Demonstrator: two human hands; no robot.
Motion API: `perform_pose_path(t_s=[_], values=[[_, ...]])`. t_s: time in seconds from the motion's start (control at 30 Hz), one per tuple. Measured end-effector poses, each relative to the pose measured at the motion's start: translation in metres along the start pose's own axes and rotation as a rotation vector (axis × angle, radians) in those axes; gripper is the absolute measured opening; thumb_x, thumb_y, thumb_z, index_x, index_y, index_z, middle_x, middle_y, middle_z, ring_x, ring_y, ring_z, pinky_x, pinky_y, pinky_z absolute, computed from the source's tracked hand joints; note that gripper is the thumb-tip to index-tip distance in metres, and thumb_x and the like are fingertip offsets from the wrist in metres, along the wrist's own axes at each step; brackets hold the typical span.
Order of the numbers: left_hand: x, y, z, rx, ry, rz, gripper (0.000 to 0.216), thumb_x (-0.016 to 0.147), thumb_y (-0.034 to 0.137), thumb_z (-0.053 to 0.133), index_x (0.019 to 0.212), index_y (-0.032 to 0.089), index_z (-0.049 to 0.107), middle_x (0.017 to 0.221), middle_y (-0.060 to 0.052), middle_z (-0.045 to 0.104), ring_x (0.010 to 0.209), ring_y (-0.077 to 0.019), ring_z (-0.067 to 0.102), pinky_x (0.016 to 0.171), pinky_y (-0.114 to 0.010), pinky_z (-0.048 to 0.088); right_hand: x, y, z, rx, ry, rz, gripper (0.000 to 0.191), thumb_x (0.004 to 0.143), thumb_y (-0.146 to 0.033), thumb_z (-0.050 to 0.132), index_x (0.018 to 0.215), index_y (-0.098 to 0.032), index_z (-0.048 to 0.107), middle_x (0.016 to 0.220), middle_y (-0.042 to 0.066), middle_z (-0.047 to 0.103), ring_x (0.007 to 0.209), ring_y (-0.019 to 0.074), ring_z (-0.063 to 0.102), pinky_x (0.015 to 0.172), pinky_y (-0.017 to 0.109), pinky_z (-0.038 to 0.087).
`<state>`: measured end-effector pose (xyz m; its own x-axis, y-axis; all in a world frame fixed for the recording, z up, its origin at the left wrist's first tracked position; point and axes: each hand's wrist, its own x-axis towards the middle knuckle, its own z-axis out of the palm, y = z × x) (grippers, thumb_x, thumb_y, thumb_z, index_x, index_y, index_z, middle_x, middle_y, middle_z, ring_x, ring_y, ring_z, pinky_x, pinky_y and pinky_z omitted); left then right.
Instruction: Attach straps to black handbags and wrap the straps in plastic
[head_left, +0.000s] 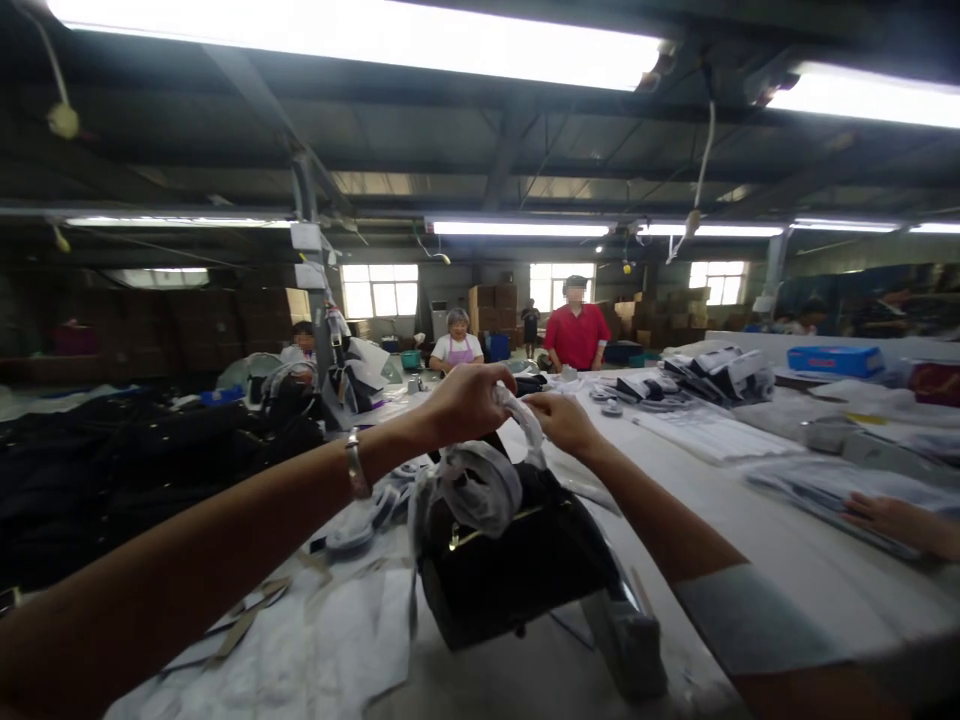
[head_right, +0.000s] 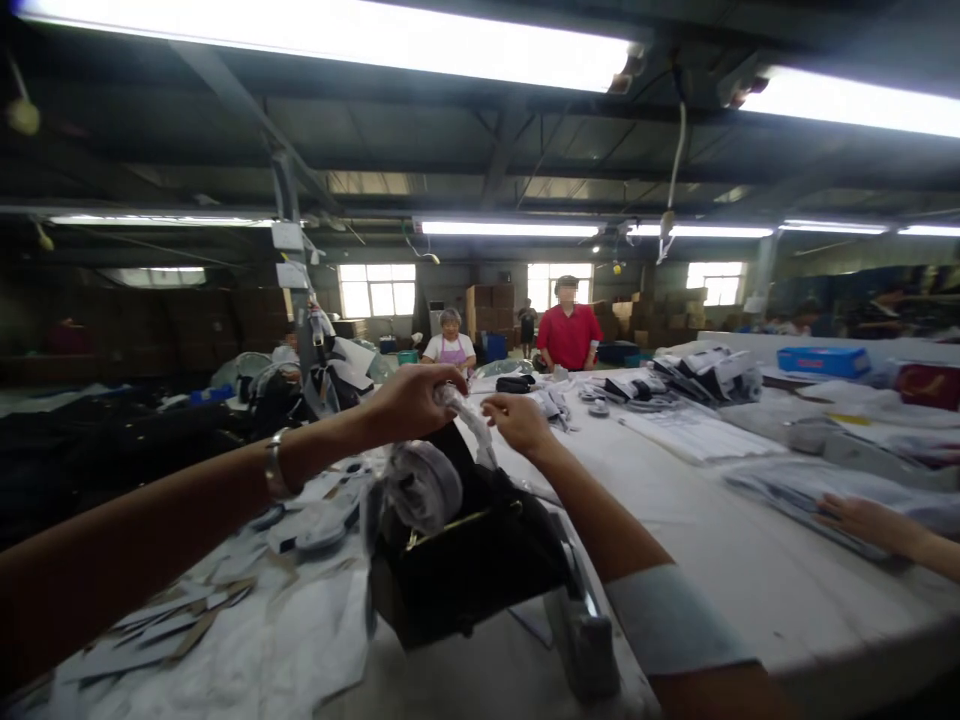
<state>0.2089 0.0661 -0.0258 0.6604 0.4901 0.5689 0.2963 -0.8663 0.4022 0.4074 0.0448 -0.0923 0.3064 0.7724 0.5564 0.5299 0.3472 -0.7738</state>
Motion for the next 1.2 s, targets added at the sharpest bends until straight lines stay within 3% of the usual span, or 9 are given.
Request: perform_pose_path(t_s=[0.1, 0.17, 0.27, 0.4, 0.5, 0.63, 0.87, 1.07, 1.2], values=[[0.001, -0.021, 0.009, -0.128, -0.080, -0.187, 0.040, 0.061, 0.010, 0.069, 0.100, 0.014, 0.073, 0.077, -0.004, 0.067, 0.074, -0.0207, 0.060, 0.065, -0.027, 0.044, -0.034, -0.015, -0.006, -0.002, 0.217, -0.034, 0.038, 0.087, -0.050, 0.056, 0.085, -0.016, 0.072, 0.078, 0.007, 0.072, 0.065, 0.0170, 0.063, 0.058, 0.026, 0.045], [0.000, -0.032, 0.012, -0.269, -0.183, -0.315, 0.049, 0.062, 0.014, 0.072, 0.111, 0.014, 0.071, 0.074, -0.004, 0.068, 0.066, -0.0200, 0.062, 0.057, -0.027, 0.045, -0.075, -0.017, -0.009, 0.072, 0.357, -0.018, 0.047, 0.090, -0.057, 0.050, 0.078, -0.015, 0.069, 0.062, 0.004, 0.065, 0.052, 0.0146, 0.056, 0.050, 0.025, 0.042], [-0.002, -0.042, 0.017, -0.520, -0.299, -0.446, 0.064, 0.066, 0.019, 0.073, 0.129, 0.014, 0.060, 0.086, -0.007, 0.072, 0.068, -0.0197, 0.066, 0.057, -0.027, 0.050, -0.143, -0.007, 0.005, 0.222, 0.111, 0.162, 0.050, 0.088, -0.060, 0.052, 0.072, -0.016, 0.069, 0.052, 0.003, 0.061, 0.046, 0.0149, 0.055, 0.047, 0.026, 0.044], [0.000, -0.050, 0.034, -0.790, -0.288, -0.524, 0.075, 0.075, 0.012, 0.067, 0.144, 0.013, 0.038, 0.103, -0.012, 0.069, 0.079, -0.0169, 0.067, 0.073, -0.030, 0.055, -0.196, 0.009, 0.055, 0.237, -0.253, 0.285, 0.045, 0.086, -0.054, 0.059, 0.109, -0.018, 0.072, 0.098, 0.012, 0.076, 0.087, 0.0271, 0.071, 0.075, 0.035, 0.055], [-0.003, -0.056, 0.050, -0.914, -0.246, -0.547, 0.079, 0.078, 0.009, 0.064, 0.148, 0.012, 0.028, 0.106, -0.013, 0.068, 0.082, -0.0152, 0.067, 0.082, -0.031, 0.054, -0.203, 0.012, 0.091, 0.288, -0.312, 0.306, 0.042, 0.083, -0.040, 0.067, 0.122, -0.023, 0.066, 0.110, 0.009, 0.074, 0.095, 0.0279, 0.070, 0.083, 0.036, 0.054], [-0.016, -0.070, 0.058, -0.980, -0.187, -0.560, 0.081, 0.079, 0.010, 0.065, 0.150, 0.013, 0.026, 0.114, -0.014, 0.067, 0.096, -0.0164, 0.067, 0.094, -0.033, 0.050, -0.192, 0.008, 0.109, 0.411, -0.338, 0.322, 0.028, 0.084, -0.040, 0.067, 0.099, -0.017, 0.073, 0.093, 0.006, 0.076, 0.091, 0.0270, 0.069, 0.080, 0.033, 0.053], [-0.072, -0.109, 0.038, -0.902, -0.098, -0.586, 0.068, 0.077, 0.030, 0.076, 0.138, 0.015, 0.050, 0.129, -0.020, 0.062, 0.108, -0.0277, 0.065, 0.093, -0.043, 0.050, -0.167, 0.004, 0.082, 0.586, -0.325, 0.455, 0.037, 0.078, -0.047, 0.073, 0.096, -0.016, 0.069, 0.089, 0.007, 0.075, 0.082, 0.0209, 0.069, 0.079, 0.032, 0.052], [-0.153, -0.136, 0.004, -0.744, 0.097, -0.620, 0.047, 0.081, 0.042, 0.069, 0.121, 0.018, 0.062, 0.117, -0.012, 0.070, 0.099, -0.0229, 0.069, 0.088, -0.036, 0.054, -0.192, 0.021, 0.068, 0.332, -0.427, 0.424, 0.037, 0.087, -0.051, 0.061, 0.091, -0.016, 0.068, 0.084, 0.006, 0.074, 0.079, 0.0218, 0.067, 0.071, 0.030, 0.051], [-0.207, -0.174, 0.002, -0.562, 0.220, -0.739, 0.043, 0.086, 0.047, 0.059, 0.113, 0.014, 0.061, 0.111, -0.013, 0.072, 0.097, -0.0234, 0.071, 0.085, -0.037, 0.056, -0.207, 0.022, 0.064, 0.237, -0.380, 0.440, 0.040, 0.089, -0.054, 0.056, 0.099, -0.017, 0.067, 0.088, 0.006, 0.075, 0.083, 0.0242, 0.069, 0.071, 0.029, 0.053]])
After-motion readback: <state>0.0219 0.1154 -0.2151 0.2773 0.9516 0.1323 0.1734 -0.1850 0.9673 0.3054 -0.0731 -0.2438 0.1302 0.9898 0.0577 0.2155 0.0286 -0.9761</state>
